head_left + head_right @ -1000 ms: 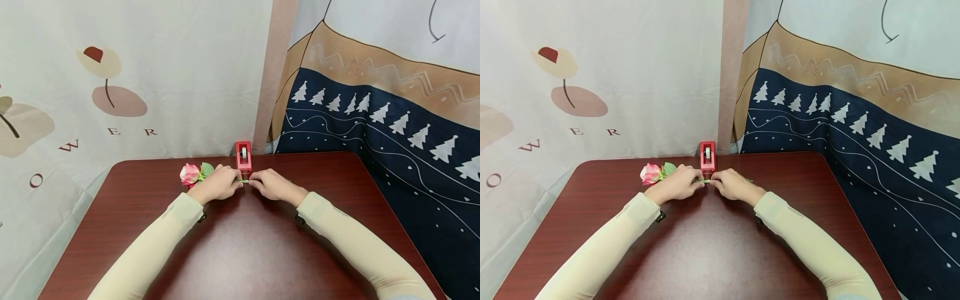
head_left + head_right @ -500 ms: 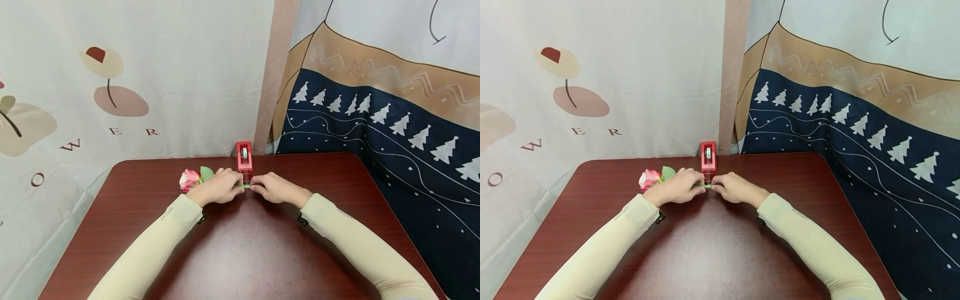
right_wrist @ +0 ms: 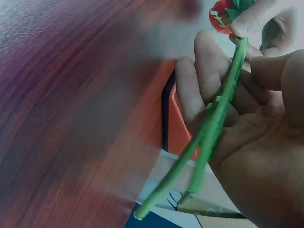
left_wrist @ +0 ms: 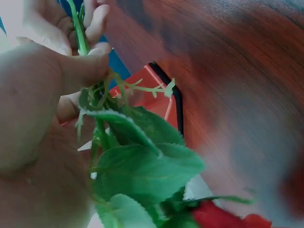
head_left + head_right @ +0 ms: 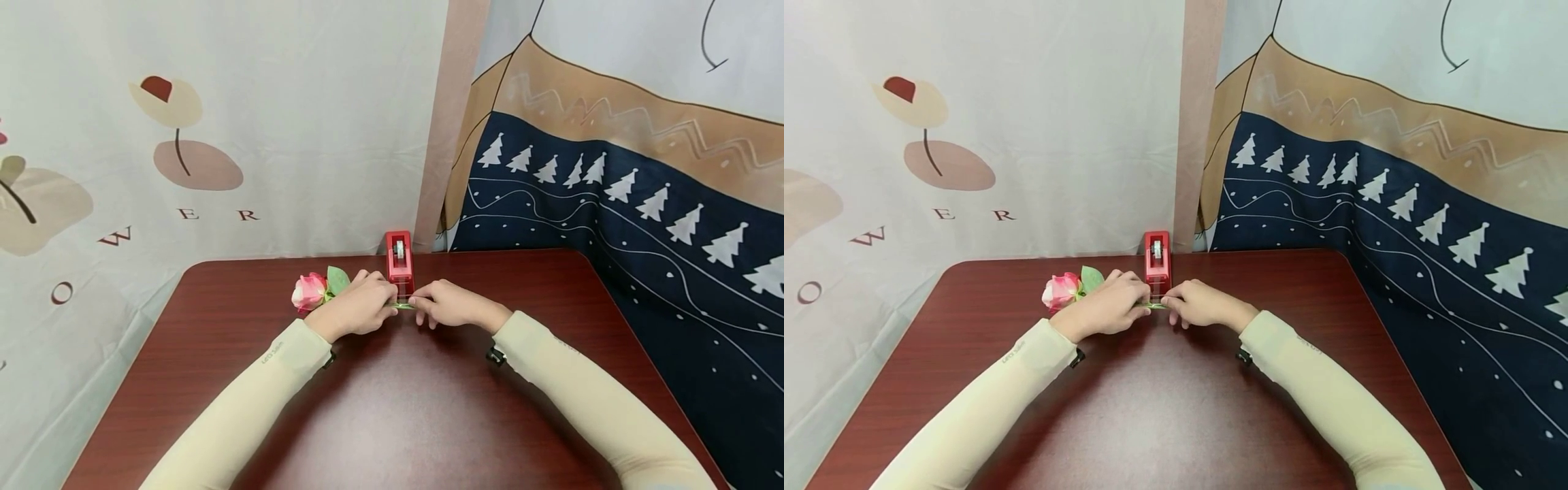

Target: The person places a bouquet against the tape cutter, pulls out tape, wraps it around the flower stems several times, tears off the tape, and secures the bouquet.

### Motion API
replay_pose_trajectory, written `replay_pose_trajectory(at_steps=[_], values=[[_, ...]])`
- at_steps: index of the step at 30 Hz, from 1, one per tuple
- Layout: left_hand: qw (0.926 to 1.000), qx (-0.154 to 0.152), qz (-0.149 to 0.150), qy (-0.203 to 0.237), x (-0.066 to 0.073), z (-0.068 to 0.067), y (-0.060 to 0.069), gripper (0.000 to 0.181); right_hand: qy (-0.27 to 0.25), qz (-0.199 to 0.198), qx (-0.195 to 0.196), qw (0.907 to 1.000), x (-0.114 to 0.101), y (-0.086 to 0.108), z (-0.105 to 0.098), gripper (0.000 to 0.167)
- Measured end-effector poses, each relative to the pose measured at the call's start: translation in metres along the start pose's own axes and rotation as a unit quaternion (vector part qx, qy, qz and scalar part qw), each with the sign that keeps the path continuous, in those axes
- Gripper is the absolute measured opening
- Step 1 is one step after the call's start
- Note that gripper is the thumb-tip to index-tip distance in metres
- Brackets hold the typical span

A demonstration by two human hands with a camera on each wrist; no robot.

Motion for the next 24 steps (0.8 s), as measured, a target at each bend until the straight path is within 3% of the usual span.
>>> replay_pose_trajectory(at_steps=[6, 12, 15, 18, 24], values=[[0.9940, 0.031, 0.037, -0.098, 0.012, -0.006, 0.000, 0.015, -0.028, 0.009, -0.055, 0.9980, 0.009, -0.010, 0.003, 0.030], [0.9728, 0.088, 0.082, -0.198, 0.024, -0.011, 0.001, 0.015, -0.092, 0.028, -0.083, 0.9919, 0.021, -0.013, 0.003, 0.029], [0.9642, 0.106, 0.087, -0.227, 0.026, -0.012, 0.003, 0.014, -0.121, 0.036, -0.085, 0.9883, 0.024, -0.015, 0.002, 0.029], [0.9652, 0.106, 0.078, -0.226, 0.024, -0.010, 0.003, 0.014, -0.127, 0.042, -0.071, 0.9885, 0.025, -0.017, 0.000, 0.028], [0.9767, 0.097, 0.046, -0.186, 0.018, -0.010, 0.002, 0.016, -0.106, 0.035, -0.023, 0.9935, 0.020, -0.014, -0.002, 0.024]])
Point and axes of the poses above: each hand's wrist, its own y-axis away from the middle knuckle, its own z-axis out of the palm, x = y × z, the point moved 9 cm from there along -y, towards the middle knuckle, and after that the axes turned 10 degrees about z, right-handed, at the moved point
